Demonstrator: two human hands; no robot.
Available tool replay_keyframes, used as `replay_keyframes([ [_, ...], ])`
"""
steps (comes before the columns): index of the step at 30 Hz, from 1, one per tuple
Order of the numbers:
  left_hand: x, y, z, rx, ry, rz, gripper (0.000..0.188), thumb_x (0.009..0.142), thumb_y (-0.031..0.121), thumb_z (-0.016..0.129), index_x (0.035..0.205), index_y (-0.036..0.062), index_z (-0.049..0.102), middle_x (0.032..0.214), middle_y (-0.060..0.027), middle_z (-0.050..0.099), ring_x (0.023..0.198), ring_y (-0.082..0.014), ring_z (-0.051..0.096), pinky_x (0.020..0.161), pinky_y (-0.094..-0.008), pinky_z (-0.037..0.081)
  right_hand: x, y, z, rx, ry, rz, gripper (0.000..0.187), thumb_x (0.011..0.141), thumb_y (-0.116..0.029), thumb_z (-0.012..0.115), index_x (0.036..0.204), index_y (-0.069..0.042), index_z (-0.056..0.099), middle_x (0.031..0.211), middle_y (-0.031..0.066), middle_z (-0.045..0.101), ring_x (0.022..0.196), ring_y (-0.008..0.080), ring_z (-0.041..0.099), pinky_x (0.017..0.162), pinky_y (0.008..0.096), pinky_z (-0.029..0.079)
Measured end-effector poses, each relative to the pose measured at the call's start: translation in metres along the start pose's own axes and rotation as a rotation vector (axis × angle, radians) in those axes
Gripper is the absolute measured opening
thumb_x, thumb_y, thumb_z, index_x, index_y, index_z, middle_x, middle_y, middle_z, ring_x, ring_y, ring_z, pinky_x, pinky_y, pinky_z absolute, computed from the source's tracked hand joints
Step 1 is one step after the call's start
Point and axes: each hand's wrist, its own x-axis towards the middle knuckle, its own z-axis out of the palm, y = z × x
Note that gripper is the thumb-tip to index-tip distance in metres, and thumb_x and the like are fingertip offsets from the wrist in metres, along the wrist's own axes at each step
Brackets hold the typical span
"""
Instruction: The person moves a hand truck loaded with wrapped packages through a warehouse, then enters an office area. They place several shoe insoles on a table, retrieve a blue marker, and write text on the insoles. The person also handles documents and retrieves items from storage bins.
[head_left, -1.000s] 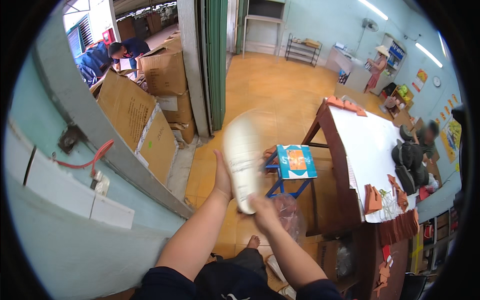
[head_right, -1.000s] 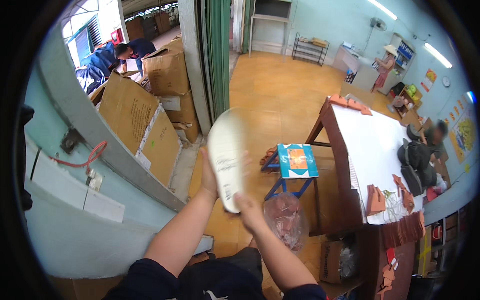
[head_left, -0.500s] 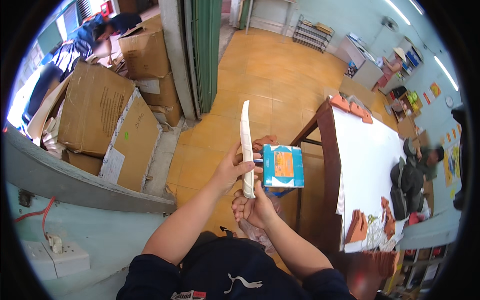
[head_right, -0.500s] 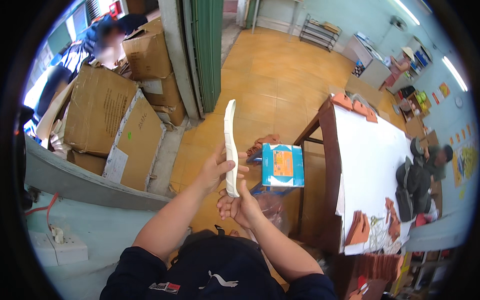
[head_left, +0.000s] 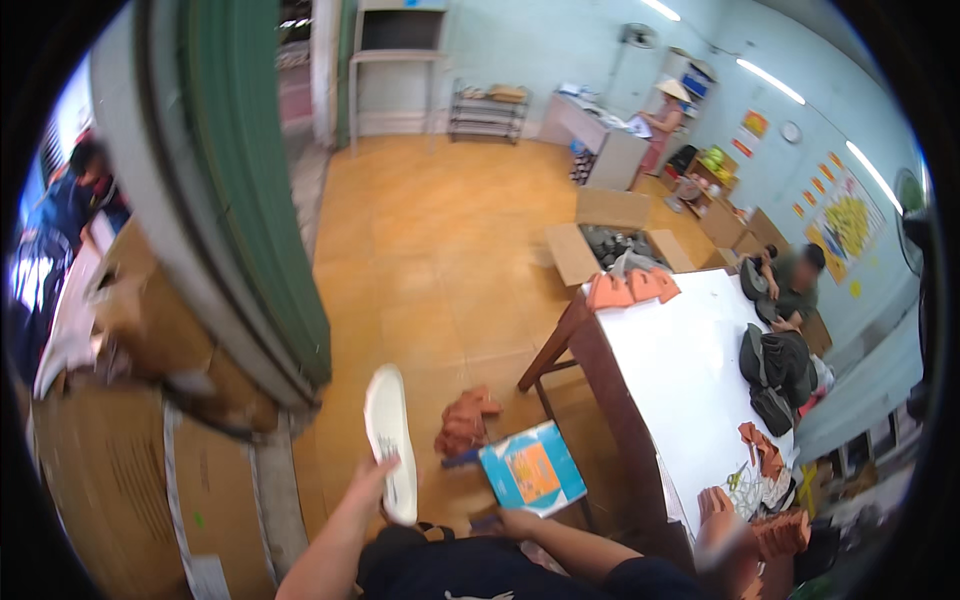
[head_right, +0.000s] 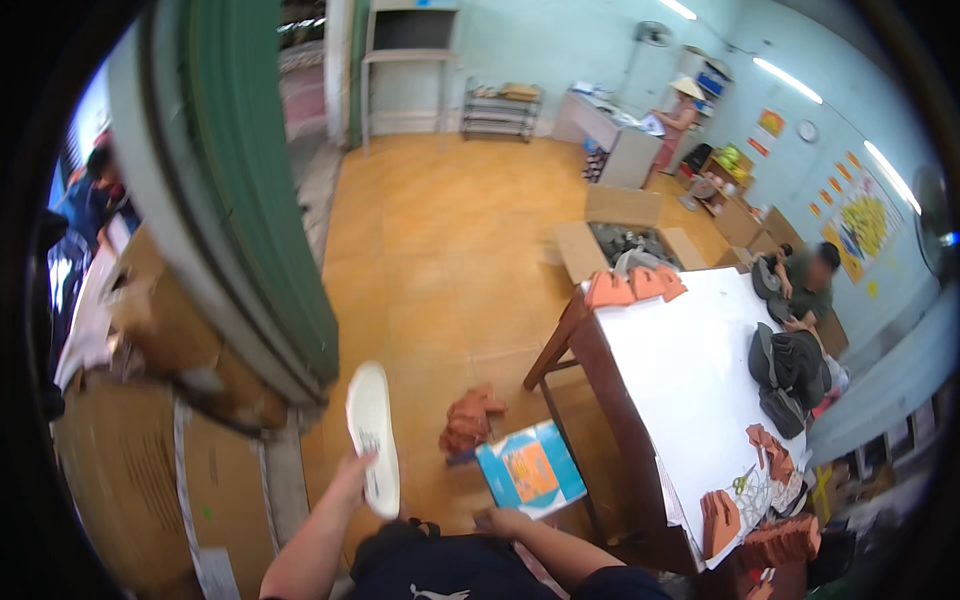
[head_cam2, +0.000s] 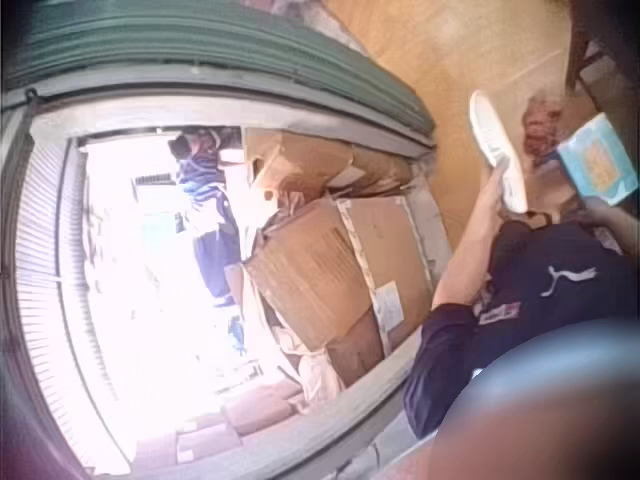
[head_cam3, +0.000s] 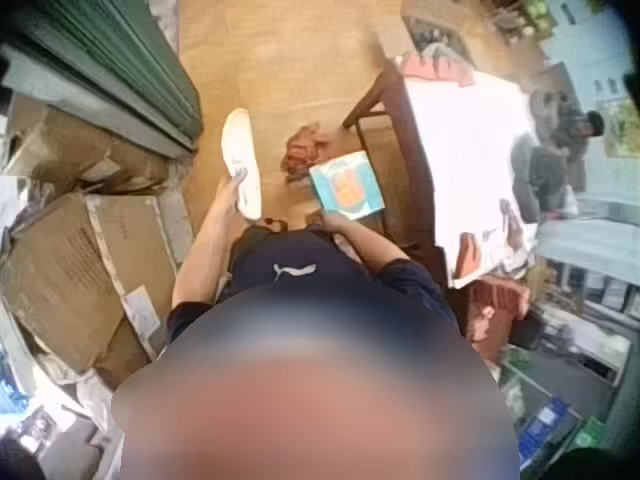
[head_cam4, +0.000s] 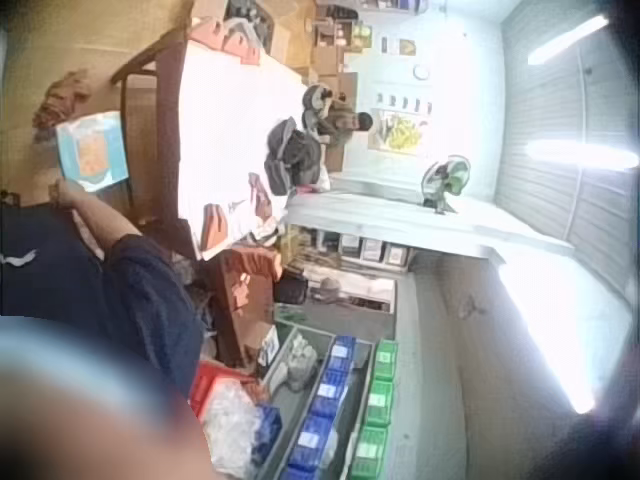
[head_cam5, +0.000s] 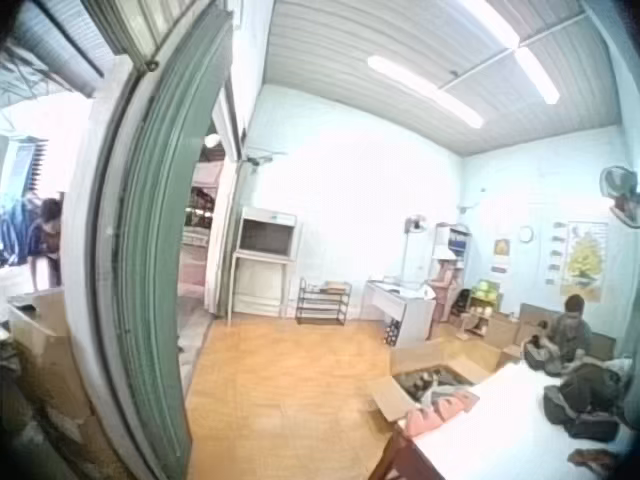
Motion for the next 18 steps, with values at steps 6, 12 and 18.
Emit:
replay_keyframes([
  [6,0.110,0.110,-0.018,0.357,-0.159,-0.083,0.042,0.091,0.016,0.065,0.124,-0.0068,0.050,0.107,-0.0168,0.067,0.095,-0.0231,0.067,0.085,-0.0369,0.053,0.042,0.011,-0.050,0.348,0.184,0.193,0.040,0.094,-0.040,0.053,0.114,-0.008,0.063,0.099,0.0200,0.068,0.098,0.0363,0.065,0.086,0.0427,0.050],
  [12,0.309,0.203,-0.020,0.712,-0.088,-0.002,0.028,0.089,0.015,0.066,0.109,-0.0038,0.064,0.093,-0.0102,0.070,0.084,-0.0176,0.066,0.076,-0.0336,0.053,0.170,0.000,-0.152,0.291,0.339,-0.196,0.044,0.095,-0.035,0.051,0.132,-0.010,0.053,0.131,0.0249,0.051,0.117,0.0398,0.053,0.102,0.0422,0.042],
  [18,0.493,0.271,-0.106,1.541,0.263,0.124,0.034,0.074,0.025,0.070,0.098,0.0006,0.070,0.092,-0.0247,0.068,0.081,-0.0382,0.067,0.074,-0.0436,0.052,0.386,0.054,-0.300,0.228,0.214,0.274,0.040,0.090,-0.028,0.057,0.124,-0.007,0.060,0.126,0.0257,0.056,0.120,0.0382,0.054,0.100,0.0425,0.044],
])
